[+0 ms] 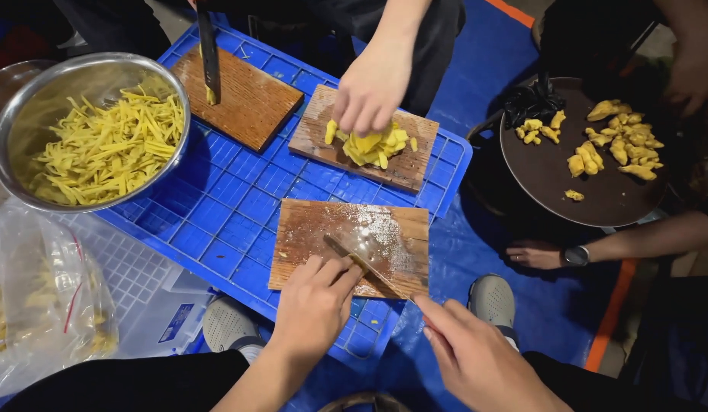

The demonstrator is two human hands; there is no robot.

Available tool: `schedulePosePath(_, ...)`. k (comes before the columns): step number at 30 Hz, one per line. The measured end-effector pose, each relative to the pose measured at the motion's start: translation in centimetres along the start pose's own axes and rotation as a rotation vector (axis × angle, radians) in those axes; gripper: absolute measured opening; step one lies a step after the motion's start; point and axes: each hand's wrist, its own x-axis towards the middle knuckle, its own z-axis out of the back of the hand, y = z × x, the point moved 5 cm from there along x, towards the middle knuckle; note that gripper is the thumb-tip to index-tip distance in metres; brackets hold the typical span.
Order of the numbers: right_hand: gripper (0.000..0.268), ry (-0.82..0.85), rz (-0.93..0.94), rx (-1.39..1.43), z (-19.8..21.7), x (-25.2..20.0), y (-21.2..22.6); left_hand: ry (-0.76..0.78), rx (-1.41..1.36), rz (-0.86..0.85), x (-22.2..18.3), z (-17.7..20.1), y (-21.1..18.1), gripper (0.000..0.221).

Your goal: A person is seen slicing ginger into thin strips on a wooden cutting board using a knife.

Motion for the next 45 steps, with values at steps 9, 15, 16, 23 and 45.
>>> schedulePosePath(9, 0.05, 0.029, 0.034, -0.126, -0.9, -0.1, -0.2, -0.009, 0.028, 0.029, 0.0, -0.4, 0.0, 0.007)
schedulePosePath(15, 0.05, 0.064, 0.0, -0.132, -1.1, -0.1, 0.2, -0.061, 0.003, 0.036, 0.6, 0.4, -0.5, 0.004)
schedulePosePath(16, 0.051, 0.036, 0.017, -0.135, -1.1, 0.0, 0.3, -0.063, 0.002, 0.038, 0.6, 0.3, -0.5, 0.004)
schedulePosePath(23, 0.047, -0.134, 0.209, 0.018, -1.6, 2.6, 2.3, -0.064, -0.027, 0.053, 0.9, 0.9, -0.9, 0.009)
schedulePosePath(45, 0.045, -0.101, 0.116, 0.16, 0.2, 0.8, 1.2, -0.045, -0.045, 0.033, 0.2, 0.1, -0.6, 0.017)
